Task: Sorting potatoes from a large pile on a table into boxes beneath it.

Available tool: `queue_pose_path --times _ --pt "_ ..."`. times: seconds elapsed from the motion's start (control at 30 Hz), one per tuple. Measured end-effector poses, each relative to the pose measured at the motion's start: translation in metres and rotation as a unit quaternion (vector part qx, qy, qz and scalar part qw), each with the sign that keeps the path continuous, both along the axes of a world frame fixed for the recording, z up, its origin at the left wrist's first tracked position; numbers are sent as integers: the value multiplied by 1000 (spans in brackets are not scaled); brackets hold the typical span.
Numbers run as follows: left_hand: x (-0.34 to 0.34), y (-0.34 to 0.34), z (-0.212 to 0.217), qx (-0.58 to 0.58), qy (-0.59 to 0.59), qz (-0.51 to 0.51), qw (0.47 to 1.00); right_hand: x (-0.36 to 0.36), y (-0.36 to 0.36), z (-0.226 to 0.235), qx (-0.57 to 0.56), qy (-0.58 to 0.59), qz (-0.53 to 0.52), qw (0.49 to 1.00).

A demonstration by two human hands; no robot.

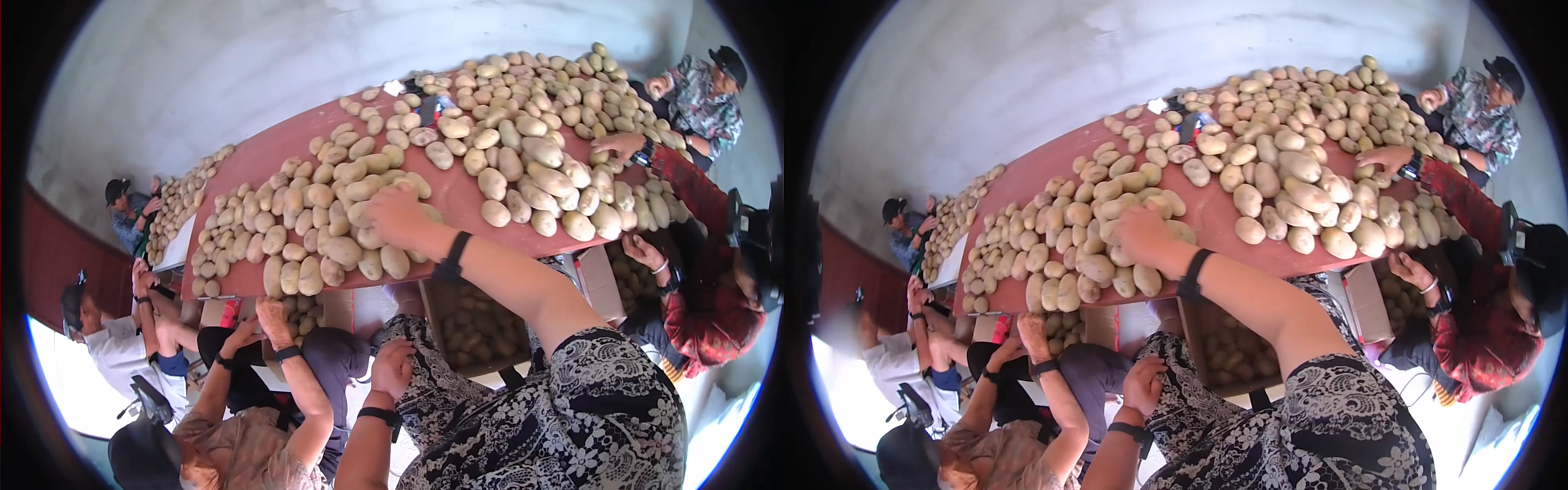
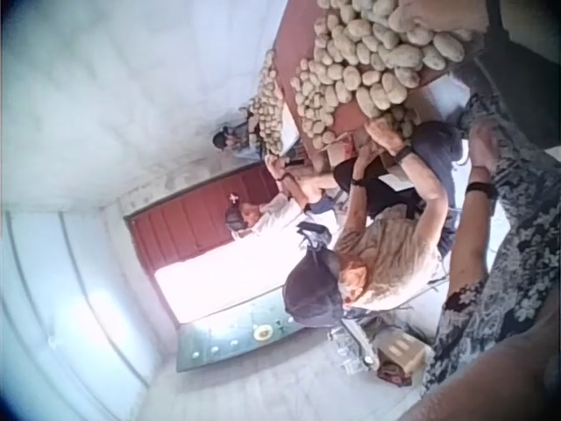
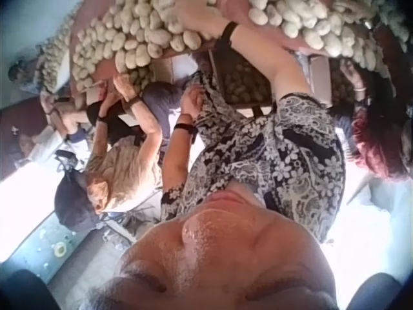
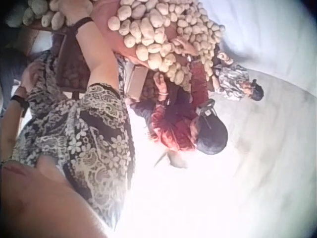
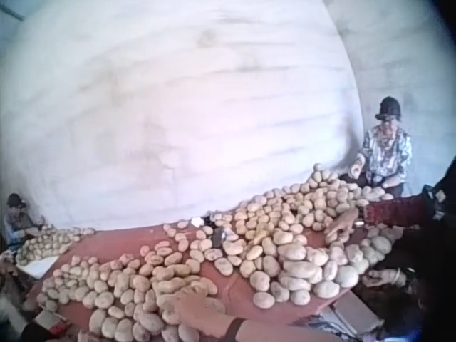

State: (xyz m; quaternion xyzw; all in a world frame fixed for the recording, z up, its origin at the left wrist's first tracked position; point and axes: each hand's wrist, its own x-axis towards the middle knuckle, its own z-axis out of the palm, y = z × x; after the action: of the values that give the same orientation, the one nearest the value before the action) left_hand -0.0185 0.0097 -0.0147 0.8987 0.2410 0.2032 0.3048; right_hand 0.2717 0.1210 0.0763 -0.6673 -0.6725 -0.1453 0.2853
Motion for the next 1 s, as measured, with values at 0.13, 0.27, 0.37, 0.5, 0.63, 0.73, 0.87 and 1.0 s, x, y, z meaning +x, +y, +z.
queue_pose_path --times 0.13,0.27,0.37,0.5,0.63,0.73,0.87,1.0 --pt "2 0 0 6 -1 -3 1000 61 -68 -18 -101 -1 -196 975" --pt "4 -1 0 7 4 -4 1000 92 -115 -51 -192 -79 -269 941" --pt "6 -1 0 10 10 -6 1000 100 -124 -63 -174 -184 -225 941" --pt "6 -2 -3 8 17 -9 1000 97 -114 -47 -200 -75 -167 963" --pt "4 0 -5 8 24 -8 1000 74 -59 -2 -119 87 -90 985" --pt "3 1 -5 -1 25 -10 1000 47 -4 28 -38 212 43 976" --pt "0 0 -2 4 11 -5 1000 7 68 47 -33 272 150 950" --pt "-3 0 -1 -8 16 11 1000 -19 104 41 -124 235 120 956"
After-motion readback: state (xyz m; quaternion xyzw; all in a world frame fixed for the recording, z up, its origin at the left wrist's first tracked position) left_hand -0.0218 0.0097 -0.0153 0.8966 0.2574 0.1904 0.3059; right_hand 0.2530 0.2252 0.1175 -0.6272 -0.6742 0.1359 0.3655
